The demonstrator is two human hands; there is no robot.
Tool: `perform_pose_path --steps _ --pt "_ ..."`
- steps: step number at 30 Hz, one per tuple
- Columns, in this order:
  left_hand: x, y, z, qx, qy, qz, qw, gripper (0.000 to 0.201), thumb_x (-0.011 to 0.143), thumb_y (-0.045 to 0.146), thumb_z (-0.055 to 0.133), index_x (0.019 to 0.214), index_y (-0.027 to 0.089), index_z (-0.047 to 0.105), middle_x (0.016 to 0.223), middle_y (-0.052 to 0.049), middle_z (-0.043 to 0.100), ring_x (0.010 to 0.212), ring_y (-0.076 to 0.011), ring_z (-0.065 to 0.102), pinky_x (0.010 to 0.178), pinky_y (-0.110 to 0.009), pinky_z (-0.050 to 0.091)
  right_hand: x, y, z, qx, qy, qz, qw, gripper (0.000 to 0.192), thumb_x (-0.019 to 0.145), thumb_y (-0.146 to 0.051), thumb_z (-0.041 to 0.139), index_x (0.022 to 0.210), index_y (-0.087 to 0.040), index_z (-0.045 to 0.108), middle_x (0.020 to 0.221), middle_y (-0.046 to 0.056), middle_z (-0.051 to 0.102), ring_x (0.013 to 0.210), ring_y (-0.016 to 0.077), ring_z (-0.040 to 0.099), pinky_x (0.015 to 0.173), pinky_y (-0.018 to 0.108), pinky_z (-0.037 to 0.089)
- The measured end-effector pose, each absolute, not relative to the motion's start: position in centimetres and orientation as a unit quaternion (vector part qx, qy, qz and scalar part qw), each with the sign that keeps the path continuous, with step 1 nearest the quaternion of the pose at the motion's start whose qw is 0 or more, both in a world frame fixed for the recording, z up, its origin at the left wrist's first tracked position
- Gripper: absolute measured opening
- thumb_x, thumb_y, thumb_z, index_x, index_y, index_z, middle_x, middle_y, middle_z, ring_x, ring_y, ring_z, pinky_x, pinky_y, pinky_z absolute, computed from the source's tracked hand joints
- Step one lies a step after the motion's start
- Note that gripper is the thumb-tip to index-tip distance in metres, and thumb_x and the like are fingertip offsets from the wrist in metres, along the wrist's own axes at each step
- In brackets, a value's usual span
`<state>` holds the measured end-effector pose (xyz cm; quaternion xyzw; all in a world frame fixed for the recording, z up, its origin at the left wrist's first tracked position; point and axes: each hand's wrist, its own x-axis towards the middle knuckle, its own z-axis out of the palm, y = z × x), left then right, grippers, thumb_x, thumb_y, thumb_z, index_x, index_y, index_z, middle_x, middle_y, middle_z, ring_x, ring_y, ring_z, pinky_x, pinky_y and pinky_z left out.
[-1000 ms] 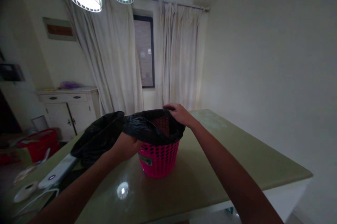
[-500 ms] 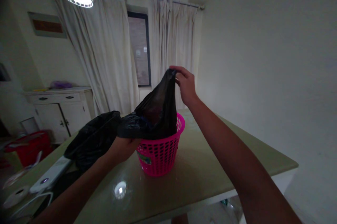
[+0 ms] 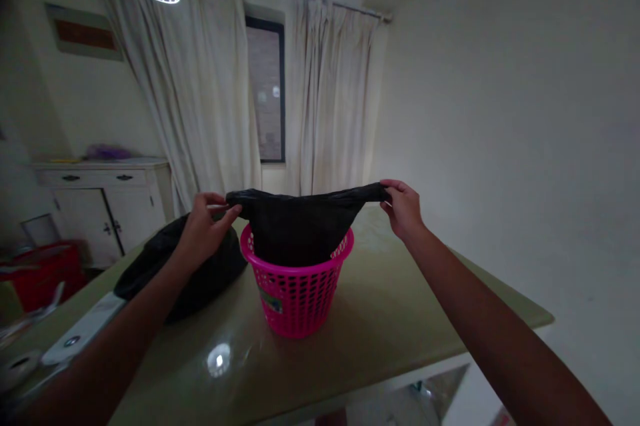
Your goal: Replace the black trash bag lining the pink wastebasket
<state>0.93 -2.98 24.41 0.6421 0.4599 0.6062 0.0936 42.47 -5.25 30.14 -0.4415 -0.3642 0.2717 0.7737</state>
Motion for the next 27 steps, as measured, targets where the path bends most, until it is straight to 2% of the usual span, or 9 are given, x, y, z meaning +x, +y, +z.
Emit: perform_pose_path --steps 2,5,12,15,17,20,21,24,27 --pt "1.4 -1.8 24.3 0.614 0.452 0.611 0.212 0.07 0.073 0.064 0.081 0.123 0.02 0.06 0.121 -0.013 0.07 0.085 -0.026 0.076 0.071 -0.041 0.062 42.2 -5.0 30.0 -0.436 -0.379 0.28 0.767 0.024 0.059 -0.017 0.066 0.081 -0.018 0.074 0.069 -0.001 0.062 0.053 0.0075 0.043 0.043 0.019 0.024" --pt "1.8 -1.2 24.9 0.611 0.431 0.584 0.317 0.058 0.067 0.067 0.081 0.098 0.018 0.071 0.093 -0.008 0.075 0.071 -0.0225 0.072 0.069 -0.04 0.062 42.1 -4.6 30.1 -0.434 -0.405 0.276 0.756 0.03 0.056 -0.02 0.072 0.086 -0.017 0.076 0.07 0.0 0.064 0.051 0.0064 0.039 0.044 0.021 0.02" --pt "0.6 -3.3 29.2 0.515 0.288 0.748 0.304 0.029 0.069 0.038 0.086 0.092 0.021 0.078 0.084 0.001 0.074 0.089 -0.0185 0.071 0.09 -0.031 0.057 45.6 -3.4 30.4 -0.643 -0.475 0.071 0.597 0.022 0.066 -0.021 0.072 0.087 -0.017 0.08 0.076 0.005 0.069 0.065 0.0163 0.055 0.069 0.035 0.048" --pt "1.6 -4.5 30.6 0.519 0.228 0.74 0.363 0.023 0.072 0.03 0.084 0.093 0.021 0.078 0.089 0.001 0.073 0.088 -0.0147 0.068 0.084 -0.026 0.055 43.7 -4.3 31.0 -0.6 -0.554 -0.064 0.574 0.022 0.078 -0.033 0.075 0.093 -0.018 0.081 0.106 0.015 0.073 0.09 0.0257 0.067 0.096 0.048 0.054" --pt "3.0 -5.7 31.5 0.546 0.204 0.715 0.386 0.022 0.074 0.028 0.084 0.095 0.021 0.079 0.088 0.001 0.071 0.085 -0.0137 0.066 0.079 -0.024 0.053 39.9 -5.4 31.6 -0.479 -0.635 -0.096 0.598 0.038 0.093 -0.05 0.069 0.113 -0.02 0.079 0.133 0.018 0.068 0.121 0.0326 0.065 0.11 0.053 0.051" --pt "5.3 -7.8 32.8 0.606 0.166 0.654 0.422 0.023 0.077 0.028 0.083 0.098 0.021 0.079 0.092 -0.001 0.072 0.083 -0.0163 0.066 0.076 -0.028 0.055 32.6 -6.6 32.0 -0.344 -0.816 -0.007 0.464 0.09 0.075 -0.063 0.092 0.151 -0.027 0.061 0.164 0.015 0.052 0.151 0.0379 0.047 0.129 0.057 0.035" --pt "5.6 -8.3 33.1 0.629 0.15 0.627 0.435 0.026 0.077 0.029 0.083 0.102 0.022 0.079 0.096 -0.003 0.073 0.085 -0.018 0.068 0.077 -0.03 0.056 30.6 -6.6 32.0 -0.324 -0.853 0.027 0.408 0.1 0.068 -0.06 0.097 0.154 -0.028 0.058 0.161 0.014 0.055 0.148 0.0384 0.05 0.127 0.057 0.037" --pt "4.6 -8.4 33.2 0.675 0.127 0.606 0.401 0.038 0.082 0.038 0.081 0.117 0.024 0.077 0.114 -0.007 0.075 0.098 -0.0236 0.071 0.087 -0.036 0.059 27.0 -5.3 31.6 -0.314 -0.903 0.147 0.255 0.045 0.083 -0.047 0.087 0.117 -0.02 0.075 0.107 0.006 0.077 0.102 0.0282 0.069 0.094 0.042 0.054" --pt "1.7 -6.3 31.5 0.695 0.222 0.633 0.259 0.063 0.083 0.049 0.084 0.141 0.028 0.068 0.152 -0.01 0.065 0.125 -0.03 0.065 0.106 -0.044 0.056 26.5 -3.7 31.3 -0.36 -0.876 0.178 0.266 0.038 0.095 -0.052 0.073 0.08 -0.017 0.07 0.071 -0.001 0.06 0.071 0.0171 0.056 0.07 0.032 0.044"
